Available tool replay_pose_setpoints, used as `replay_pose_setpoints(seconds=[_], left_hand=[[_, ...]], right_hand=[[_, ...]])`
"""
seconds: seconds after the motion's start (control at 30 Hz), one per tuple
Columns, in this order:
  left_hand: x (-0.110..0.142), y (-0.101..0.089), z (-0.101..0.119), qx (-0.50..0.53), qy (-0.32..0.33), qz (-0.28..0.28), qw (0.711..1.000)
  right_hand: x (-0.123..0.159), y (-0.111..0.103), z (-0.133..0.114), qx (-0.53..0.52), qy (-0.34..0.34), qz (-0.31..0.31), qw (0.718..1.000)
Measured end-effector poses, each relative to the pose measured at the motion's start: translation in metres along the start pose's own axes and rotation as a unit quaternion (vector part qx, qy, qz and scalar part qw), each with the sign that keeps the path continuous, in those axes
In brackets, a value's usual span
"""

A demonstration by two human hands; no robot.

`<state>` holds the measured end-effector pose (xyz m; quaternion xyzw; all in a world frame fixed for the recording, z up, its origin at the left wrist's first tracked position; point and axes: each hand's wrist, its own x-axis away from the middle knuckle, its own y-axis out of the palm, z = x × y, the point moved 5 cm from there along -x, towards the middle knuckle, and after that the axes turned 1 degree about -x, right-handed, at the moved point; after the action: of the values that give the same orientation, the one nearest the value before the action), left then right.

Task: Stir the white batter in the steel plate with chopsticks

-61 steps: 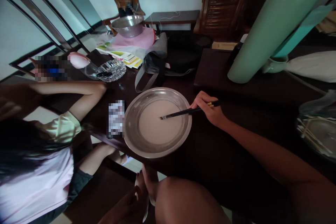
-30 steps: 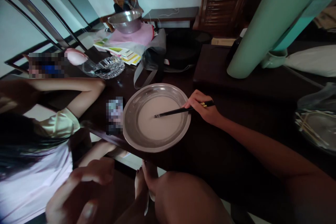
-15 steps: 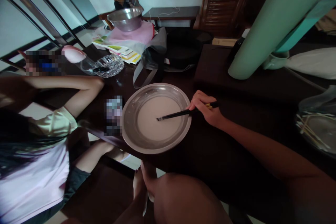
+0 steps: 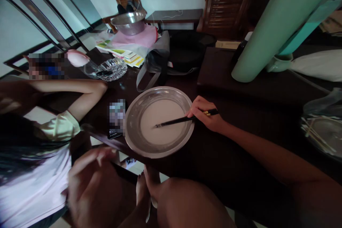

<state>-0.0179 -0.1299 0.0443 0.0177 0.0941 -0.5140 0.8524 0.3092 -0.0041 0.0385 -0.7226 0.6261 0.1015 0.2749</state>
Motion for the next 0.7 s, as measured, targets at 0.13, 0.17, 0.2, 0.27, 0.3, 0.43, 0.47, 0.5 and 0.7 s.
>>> replay_pose_setpoints(seconds=[0.13,0.17,0.2,0.27,0.3,0.43,0.47,0.5,0.7], left_hand=[[-0.014,0.04,-0.026,0.061,-0.054,0.035,0.996],[-0.017,0.047,-0.034,0.044,-0.071,0.02,0.996],[-0.019,0.051,-0.039,0.012,-0.073,0.001,0.997],[-0.02,0.055,-0.044,-0.045,-0.066,-0.041,0.996],[-0.02,0.055,-0.046,-0.054,-0.062,-0.047,0.996],[-0.021,0.062,-0.051,0.0,-0.075,-0.031,0.997],[-0.022,0.066,-0.053,0.022,-0.086,-0.022,0.996],[-0.025,0.071,-0.056,0.044,-0.098,-0.013,0.994],[-0.053,0.099,-0.071,0.218,-0.198,0.064,0.953]], right_hand=[[-0.003,-0.011,0.006,-0.015,0.019,0.072,0.997],[-0.003,-0.01,0.006,-0.022,0.019,0.071,0.997],[-0.004,-0.009,0.005,-0.025,0.016,0.058,0.998],[-0.005,-0.003,0.003,-0.016,0.011,0.018,1.0],[-0.006,-0.002,0.002,-0.006,0.01,0.006,1.0],[-0.01,-0.012,0.004,0.003,0.001,0.064,0.998],[-0.01,-0.015,0.005,-0.01,-0.006,0.084,0.996],[-0.01,-0.018,0.006,-0.025,-0.012,0.094,0.995],[-0.009,-0.015,0.01,0.002,0.023,0.04,0.999]])
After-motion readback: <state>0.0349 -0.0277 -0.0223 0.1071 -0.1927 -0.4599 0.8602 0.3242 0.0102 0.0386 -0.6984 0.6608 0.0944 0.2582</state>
